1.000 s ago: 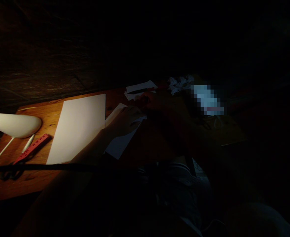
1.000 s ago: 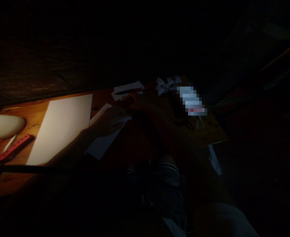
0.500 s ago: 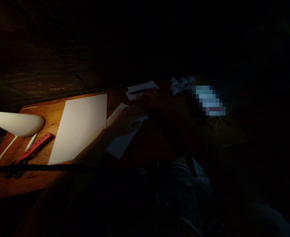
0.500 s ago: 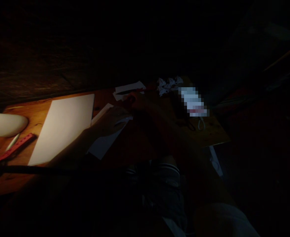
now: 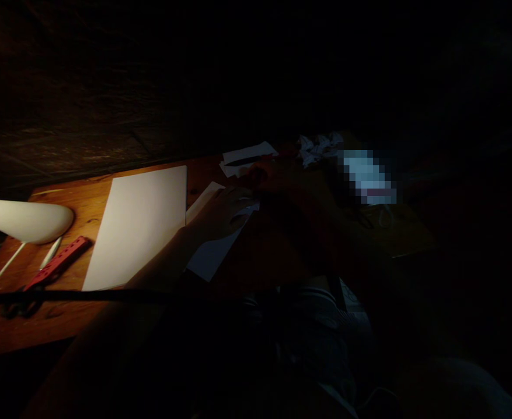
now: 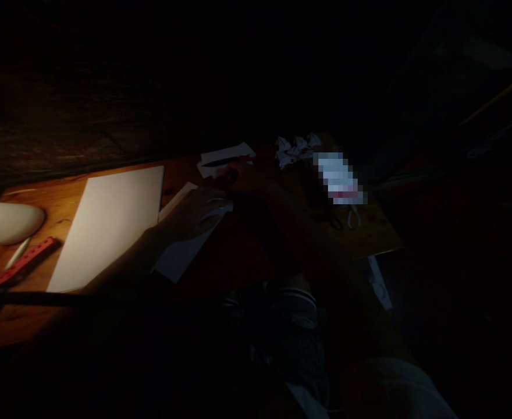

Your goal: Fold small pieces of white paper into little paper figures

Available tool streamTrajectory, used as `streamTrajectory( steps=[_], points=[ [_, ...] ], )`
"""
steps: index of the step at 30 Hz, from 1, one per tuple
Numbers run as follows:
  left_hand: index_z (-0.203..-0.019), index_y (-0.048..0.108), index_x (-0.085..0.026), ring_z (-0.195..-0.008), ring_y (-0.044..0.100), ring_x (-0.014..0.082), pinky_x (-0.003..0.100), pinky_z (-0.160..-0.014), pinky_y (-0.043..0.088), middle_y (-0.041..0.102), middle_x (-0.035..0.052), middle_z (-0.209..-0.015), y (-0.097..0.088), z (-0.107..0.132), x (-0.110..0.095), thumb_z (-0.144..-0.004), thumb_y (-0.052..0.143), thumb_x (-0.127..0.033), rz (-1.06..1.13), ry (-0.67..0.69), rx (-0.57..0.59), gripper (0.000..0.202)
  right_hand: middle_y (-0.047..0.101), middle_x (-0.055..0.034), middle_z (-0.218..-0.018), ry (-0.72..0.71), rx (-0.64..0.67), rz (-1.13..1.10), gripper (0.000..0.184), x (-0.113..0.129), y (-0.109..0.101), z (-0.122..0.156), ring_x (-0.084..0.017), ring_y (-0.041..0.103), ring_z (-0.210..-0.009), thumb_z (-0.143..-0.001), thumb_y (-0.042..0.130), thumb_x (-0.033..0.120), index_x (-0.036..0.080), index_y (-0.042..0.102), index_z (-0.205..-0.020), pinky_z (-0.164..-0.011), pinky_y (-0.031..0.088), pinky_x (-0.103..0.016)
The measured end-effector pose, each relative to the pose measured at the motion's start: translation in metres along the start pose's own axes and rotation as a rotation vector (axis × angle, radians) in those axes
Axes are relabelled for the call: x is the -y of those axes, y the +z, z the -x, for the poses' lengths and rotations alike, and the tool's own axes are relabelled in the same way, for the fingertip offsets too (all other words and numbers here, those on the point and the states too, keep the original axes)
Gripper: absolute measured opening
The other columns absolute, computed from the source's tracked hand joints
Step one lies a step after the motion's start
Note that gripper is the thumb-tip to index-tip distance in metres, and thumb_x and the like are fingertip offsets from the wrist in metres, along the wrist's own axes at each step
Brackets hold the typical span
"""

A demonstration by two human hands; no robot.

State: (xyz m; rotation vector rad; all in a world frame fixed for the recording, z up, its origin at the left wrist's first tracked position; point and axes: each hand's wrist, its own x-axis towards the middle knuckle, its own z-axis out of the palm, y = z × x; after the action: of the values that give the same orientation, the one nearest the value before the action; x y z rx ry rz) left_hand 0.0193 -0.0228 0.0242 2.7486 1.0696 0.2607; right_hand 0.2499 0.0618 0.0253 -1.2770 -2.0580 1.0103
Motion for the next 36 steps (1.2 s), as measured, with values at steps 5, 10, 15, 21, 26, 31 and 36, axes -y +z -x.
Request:
streamTrajectory(
  steps=[5, 10, 15, 21, 26, 31, 36],
  points=[
    [-0.153, 0.071, -0.032, -0.140, 0.059, 0.0348, 0.058, -0.116, 0.050, 0.071, 0.0101, -0.148, -0.001, -0.002, 0.001, -0.102, 0.061, -0.028, 0.021, 0.015, -0.026, 0.052, 0.082, -0.0077, -0.110, -0.021, -0.002, 0.039, 0.034, 0.003, -0.003, 0.003, -0.019, 0.072, -0.094, -0.076, 0.081, 0.006, 0.016, 0.077, -0.107, -0.084, 0.055, -0.029],
    [-0.155, 0.070, -0.031, -0.138, 0.060, 0.0352, 0.058, -0.116, 0.050, 0.071, 0.0113, -0.147, -0.001, -0.003, 0.001, -0.102, 0.061, -0.029, 0.024, 0.007, -0.010, 0.054, 0.082, -0.0085, -0.112, -0.047, 0.014, 0.077, 0.035, 0.003, -0.006, 0.004, -0.018, 0.071, -0.092, -0.077, 0.081, 0.006, 0.015, 0.078, -0.110, -0.084, 0.055, -0.028],
    [-0.156, 0.068, -0.034, -0.138, 0.060, 0.0343, 0.056, -0.115, 0.050, 0.071, 0.0090, -0.148, 0.001, -0.002, 0.001, -0.103, 0.059, -0.028, 0.001, 0.003, -0.016, 0.054, 0.081, -0.0063, -0.104, -0.065, 0.010, 0.030, 0.037, -0.003, -0.005, 0.003, -0.017, 0.070, -0.089, -0.072, 0.084, 0.006, 0.015, 0.077, -0.108, -0.082, 0.054, -0.028],
    [-0.155, 0.069, -0.033, -0.139, 0.060, 0.0348, 0.056, -0.115, 0.050, 0.072, 0.0094, -0.149, 0.002, -0.002, 0.001, -0.103, 0.060, -0.029, 0.016, 0.000, -0.024, 0.053, 0.081, -0.0050, -0.103, -0.088, 0.017, 0.027, 0.035, -0.008, -0.006, 0.000, -0.017, 0.069, -0.088, -0.074, 0.085, 0.007, 0.017, 0.077, -0.106, -0.081, 0.055, -0.028],
    [-0.157, 0.068, -0.033, -0.141, 0.059, 0.0355, 0.058, -0.117, 0.048, 0.070, 0.0096, -0.152, 0.002, -0.001, 0.000, -0.104, 0.059, -0.030, 0.019, -0.004, -0.022, 0.053, 0.080, -0.0048, -0.102, -0.068, 0.030, -0.016, 0.035, -0.009, -0.005, -0.001, -0.016, 0.069, -0.086, -0.072, 0.083, 0.003, 0.017, 0.075, -0.103, -0.081, 0.056, -0.029],
    [-0.158, 0.067, -0.033, -0.142, 0.058, 0.0363, 0.059, -0.119, 0.047, 0.069, 0.0097, -0.154, 0.003, 0.000, 0.001, -0.104, 0.059, -0.030, 0.034, -0.007, -0.024, 0.055, 0.080, -0.0049, -0.101, -0.080, 0.037, -0.025, 0.035, -0.013, -0.005, -0.004, -0.017, 0.071, -0.087, -0.071, 0.082, 0.002, 0.017, 0.075, -0.102, -0.083, 0.057, -0.030],
    [-0.158, 0.067, -0.035, -0.142, 0.058, 0.0357, 0.059, -0.118, 0.048, 0.068, 0.0091, -0.154, 0.003, 0.000, 0.001, -0.105, 0.059, -0.031, 0.027, -0.010, -0.019, 0.054, 0.081, -0.0052, -0.101, -0.078, 0.045, -0.045, 0.036, -0.015, -0.005, -0.005, -0.018, 0.071, -0.088, -0.070, 0.083, 0.004, 0.017, 0.074, -0.102, -0.082, 0.058, -0.030]
  ],
)
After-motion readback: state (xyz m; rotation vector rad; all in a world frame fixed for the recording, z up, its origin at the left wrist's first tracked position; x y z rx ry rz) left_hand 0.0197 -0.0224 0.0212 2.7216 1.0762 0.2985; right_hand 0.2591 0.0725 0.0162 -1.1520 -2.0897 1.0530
